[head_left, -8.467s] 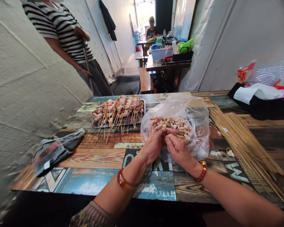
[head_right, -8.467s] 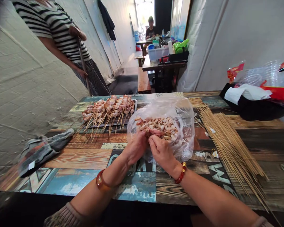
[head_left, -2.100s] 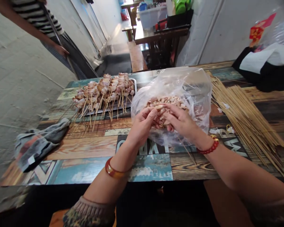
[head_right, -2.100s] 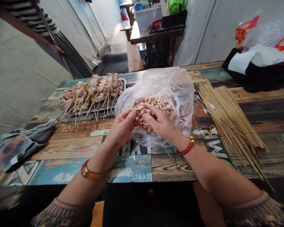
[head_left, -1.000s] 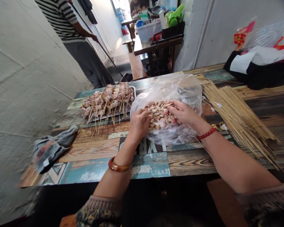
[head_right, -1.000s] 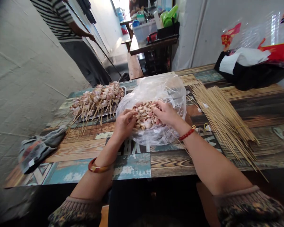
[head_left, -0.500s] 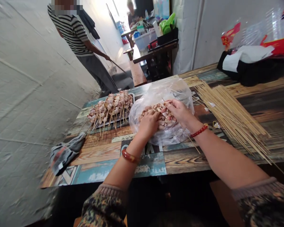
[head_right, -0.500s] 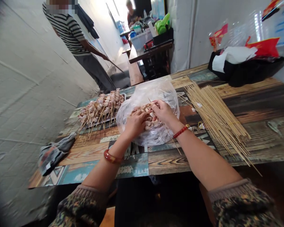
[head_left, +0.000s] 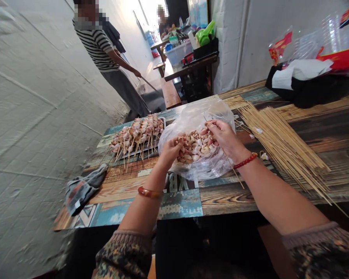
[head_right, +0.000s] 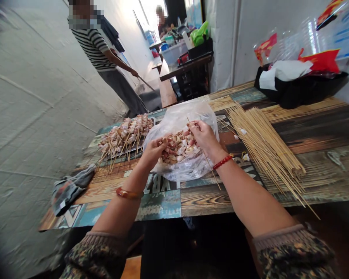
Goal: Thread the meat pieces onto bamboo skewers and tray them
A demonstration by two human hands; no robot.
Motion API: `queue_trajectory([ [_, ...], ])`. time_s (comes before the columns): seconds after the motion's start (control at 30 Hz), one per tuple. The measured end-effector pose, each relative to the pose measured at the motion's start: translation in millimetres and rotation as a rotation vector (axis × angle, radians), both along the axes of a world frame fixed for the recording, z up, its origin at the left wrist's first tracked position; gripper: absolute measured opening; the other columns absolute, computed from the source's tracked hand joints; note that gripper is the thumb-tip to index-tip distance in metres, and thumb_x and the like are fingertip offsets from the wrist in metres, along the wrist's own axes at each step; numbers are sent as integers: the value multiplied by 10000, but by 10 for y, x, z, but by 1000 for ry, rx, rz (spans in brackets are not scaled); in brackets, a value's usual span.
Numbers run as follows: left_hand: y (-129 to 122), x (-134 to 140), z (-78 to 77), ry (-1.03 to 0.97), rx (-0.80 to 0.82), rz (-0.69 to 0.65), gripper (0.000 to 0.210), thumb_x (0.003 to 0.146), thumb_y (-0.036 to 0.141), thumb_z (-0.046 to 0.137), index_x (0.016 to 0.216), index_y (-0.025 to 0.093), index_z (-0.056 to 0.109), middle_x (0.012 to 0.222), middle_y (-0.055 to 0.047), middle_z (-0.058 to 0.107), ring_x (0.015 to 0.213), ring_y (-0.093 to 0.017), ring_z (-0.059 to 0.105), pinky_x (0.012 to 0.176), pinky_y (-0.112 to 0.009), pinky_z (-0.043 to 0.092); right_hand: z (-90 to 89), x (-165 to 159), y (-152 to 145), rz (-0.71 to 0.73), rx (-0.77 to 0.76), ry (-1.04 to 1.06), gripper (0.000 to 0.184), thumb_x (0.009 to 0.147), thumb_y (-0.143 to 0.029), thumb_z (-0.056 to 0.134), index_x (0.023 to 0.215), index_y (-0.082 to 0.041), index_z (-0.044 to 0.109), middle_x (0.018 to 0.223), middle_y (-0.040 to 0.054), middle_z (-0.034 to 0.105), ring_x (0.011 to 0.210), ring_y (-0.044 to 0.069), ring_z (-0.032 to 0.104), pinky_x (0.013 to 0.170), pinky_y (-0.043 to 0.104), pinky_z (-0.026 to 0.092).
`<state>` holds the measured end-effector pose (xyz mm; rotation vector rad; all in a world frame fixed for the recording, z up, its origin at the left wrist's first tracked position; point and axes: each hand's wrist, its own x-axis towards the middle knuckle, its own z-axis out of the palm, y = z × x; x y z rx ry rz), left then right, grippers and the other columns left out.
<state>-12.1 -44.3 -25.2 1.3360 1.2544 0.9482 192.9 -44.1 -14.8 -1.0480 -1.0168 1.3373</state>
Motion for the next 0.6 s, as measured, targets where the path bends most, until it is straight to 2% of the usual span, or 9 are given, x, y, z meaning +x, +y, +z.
queue_trajectory([
  [0.13,-35,-49,24,-109,-75,-51,314,742,383,717,928,138,658,859,-94,726,603,-151,664,464,-205,418,20,-18,-21,-7,-10,-18,166,861,-316,558,943,-172,547,769,25,720,348,34,484,298,127,267],
  [0.4,-80,-53,118,-175,-110,-82,364,738,377,719,985,118,654,933,-113,731,705,-163,699,475,-177,414,38,-28,-29,5,-26,-18,143,864,-301,568,923,-172,546,748,20,714,336,35,482,295,129,267],
  [0.5,-85,-48,128,-161,-73,-103,340,751,380,710,979,135,648,938,-100,726,722,-167,705,469,-167,386,46,-31,-33,4,-29,-28,127,877,-282,548,937,-170,545,724,7,695,331,34,474,293,128,267],
  [0.6,-81,-47,113,-124,-17,-77,325,749,392,719,945,136,679,862,-71,718,687,-126,667,493,-167,390,41,-53,-47,29,-11,-33,136,878,-279,542,954,-166,553,690,-7,671,336,36,467,291,129,270],
])
